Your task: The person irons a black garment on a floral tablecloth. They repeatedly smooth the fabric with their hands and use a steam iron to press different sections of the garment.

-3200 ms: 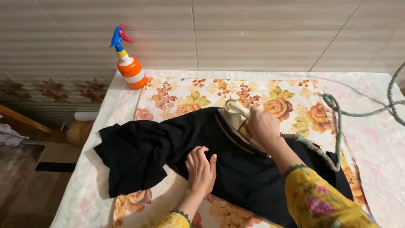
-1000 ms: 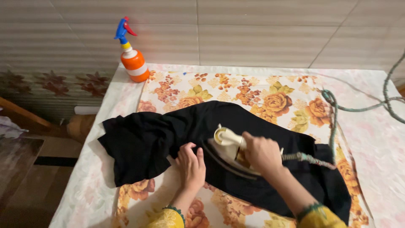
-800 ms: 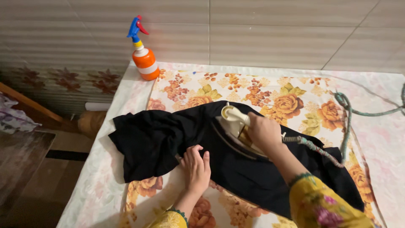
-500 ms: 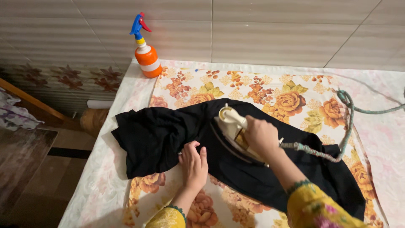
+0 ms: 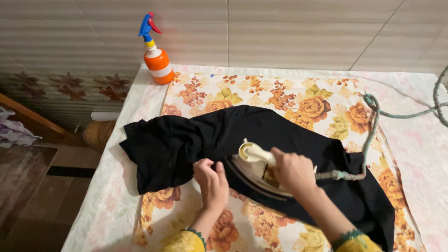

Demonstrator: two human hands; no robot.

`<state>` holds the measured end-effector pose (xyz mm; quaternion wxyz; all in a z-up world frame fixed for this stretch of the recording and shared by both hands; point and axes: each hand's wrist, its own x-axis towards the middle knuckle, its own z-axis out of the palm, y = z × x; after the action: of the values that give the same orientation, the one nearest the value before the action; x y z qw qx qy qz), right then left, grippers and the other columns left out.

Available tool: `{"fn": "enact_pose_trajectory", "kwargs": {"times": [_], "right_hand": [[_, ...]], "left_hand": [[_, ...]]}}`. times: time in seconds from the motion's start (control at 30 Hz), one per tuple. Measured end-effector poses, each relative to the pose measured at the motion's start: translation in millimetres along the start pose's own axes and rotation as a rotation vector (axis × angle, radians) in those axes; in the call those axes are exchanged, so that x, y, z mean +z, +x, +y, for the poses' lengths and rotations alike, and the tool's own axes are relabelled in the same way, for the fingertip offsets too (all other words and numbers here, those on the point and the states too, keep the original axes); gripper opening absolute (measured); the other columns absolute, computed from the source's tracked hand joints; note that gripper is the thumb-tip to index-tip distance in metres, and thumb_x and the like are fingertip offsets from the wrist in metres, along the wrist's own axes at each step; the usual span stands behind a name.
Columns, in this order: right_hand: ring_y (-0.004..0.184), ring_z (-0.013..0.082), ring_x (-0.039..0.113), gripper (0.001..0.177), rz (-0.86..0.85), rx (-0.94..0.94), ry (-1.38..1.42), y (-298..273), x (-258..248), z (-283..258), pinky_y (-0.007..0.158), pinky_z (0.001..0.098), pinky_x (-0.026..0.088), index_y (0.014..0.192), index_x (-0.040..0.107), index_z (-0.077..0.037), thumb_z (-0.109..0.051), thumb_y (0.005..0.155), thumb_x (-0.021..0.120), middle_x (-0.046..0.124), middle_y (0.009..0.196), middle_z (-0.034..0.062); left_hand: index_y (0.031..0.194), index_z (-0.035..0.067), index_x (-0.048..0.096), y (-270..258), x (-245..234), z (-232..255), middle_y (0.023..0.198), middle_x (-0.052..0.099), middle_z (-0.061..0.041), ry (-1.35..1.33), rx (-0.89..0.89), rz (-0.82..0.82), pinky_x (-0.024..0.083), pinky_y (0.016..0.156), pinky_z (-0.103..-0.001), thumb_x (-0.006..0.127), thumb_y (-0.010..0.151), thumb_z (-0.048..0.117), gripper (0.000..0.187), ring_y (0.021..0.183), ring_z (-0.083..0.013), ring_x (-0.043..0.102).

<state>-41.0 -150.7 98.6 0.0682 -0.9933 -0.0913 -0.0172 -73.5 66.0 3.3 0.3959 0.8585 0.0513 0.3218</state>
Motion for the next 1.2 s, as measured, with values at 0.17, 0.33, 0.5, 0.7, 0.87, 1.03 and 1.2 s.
{"fn": "enact_pose_trajectory", "kwargs": {"times": [0.17, 0.33, 0.5, 0.7, 0.87, 1.03, 1.2], "right_hand": [[0.068, 0.0387, 0.071, 0.014, 0.044, 0.063, -0.029, 27.3, -0.3, 27.7, 0.061, 0.0514, 0.056, 0.102, 0.065, -0.019, -0.021, 0.089, 0.061, 0.071, 0.071, 0.0149], [0.073, 0.0407, 0.07, 0.02, 0.066, 0.107, 0.013, 38.1, -0.7, 42.4, 0.066, 0.0527, 0.055, 0.107, 0.067, -0.018, -0.02, 0.088, 0.059, 0.071, 0.076, 0.0168], [0.075, 0.0401, 0.07, 0.024, 0.08, 0.099, 0.01, 33.0, 3.0, 44.6, 0.067, 0.0522, 0.055, 0.11, 0.067, -0.017, -0.019, 0.087, 0.059, 0.071, 0.077, 0.0165], [0.07, 0.0405, 0.069, 0.031, 0.11, 0.079, 0.03, 21.7, 2.0, 44.7, 0.065, 0.0522, 0.055, 0.112, 0.068, -0.018, -0.016, 0.082, 0.06, 0.07, 0.072, 0.0174], [0.072, 0.0393, 0.07, 0.018, 0.066, 0.069, 0.013, 19.1, -1.8, 46.7, 0.065, 0.0522, 0.055, 0.103, 0.067, -0.017, -0.018, 0.086, 0.061, 0.07, 0.072, 0.0158], [0.071, 0.0388, 0.07, 0.02, 0.07, 0.03, 0.032, 15.8, -5.8, 47.7, 0.064, 0.0523, 0.054, 0.103, 0.067, -0.017, -0.019, 0.084, 0.065, 0.07, 0.071, 0.0153], [0.072, 0.0381, 0.07, 0.019, 0.061, 0.02, 0.04, 6.5, -7.0, 47.4, 0.064, 0.0516, 0.054, 0.101, 0.067, -0.017, -0.019, 0.082, 0.066, 0.07, 0.071, 0.0142]], "left_hand": [[0.104, 0.007, 0.061, -11.8, -30.3, 28.4, 0.108, 0.057, -0.012, 0.003, 0.316, -0.581, 0.037, 0.096, -0.047, 0.07, 0.081, 0.011, 0.026, 0.109, -0.0321, 0.053], [0.103, 0.006, 0.07, -27.7, -28.8, 35.5, 0.103, 0.062, -0.009, -0.12, 0.574, -0.721, 0.041, 0.094, -0.042, 0.07, 0.081, 0.011, 0.023, 0.104, -0.0285, 0.058], [0.094, 0.009, 0.073, -40.6, -1.2, 28.5, 0.097, 0.066, -0.006, 0.028, 0.611, -0.686, 0.048, 0.088, -0.038, 0.063, 0.079, 0.003, 0.019, 0.099, -0.0265, 0.062], [0.093, 0.008, 0.073, -33.5, -13.6, 29.8, 0.097, 0.066, -0.006, -0.043, 0.62, -0.818, 0.049, 0.09, -0.039, 0.066, 0.08, 0.009, 0.015, 0.1, -0.0259, 0.062], [0.112, 0.006, 0.074, -48.5, 0.1, 53.5, 0.107, 0.067, -0.007, -0.009, 0.716, -0.827, 0.048, 0.089, -0.039, 0.064, 0.089, 0.012, 0.026, 0.104, -0.0252, 0.062], [0.111, 0.01, 0.074, -63.9, 4.7, 71.1, 0.108, 0.068, -0.003, 0.117, 0.702, -0.878, 0.052, 0.091, -0.034, 0.061, 0.085, 0.007, 0.03, 0.107, -0.0218, 0.063], [0.103, 0.014, 0.075, -75.1, -1.9, 71.3, 0.103, 0.067, -0.001, 0.148, 0.666, -0.89, 0.053, 0.081, -0.034, 0.062, 0.084, 0.005, 0.025, 0.103, -0.0203, 0.065]]}}
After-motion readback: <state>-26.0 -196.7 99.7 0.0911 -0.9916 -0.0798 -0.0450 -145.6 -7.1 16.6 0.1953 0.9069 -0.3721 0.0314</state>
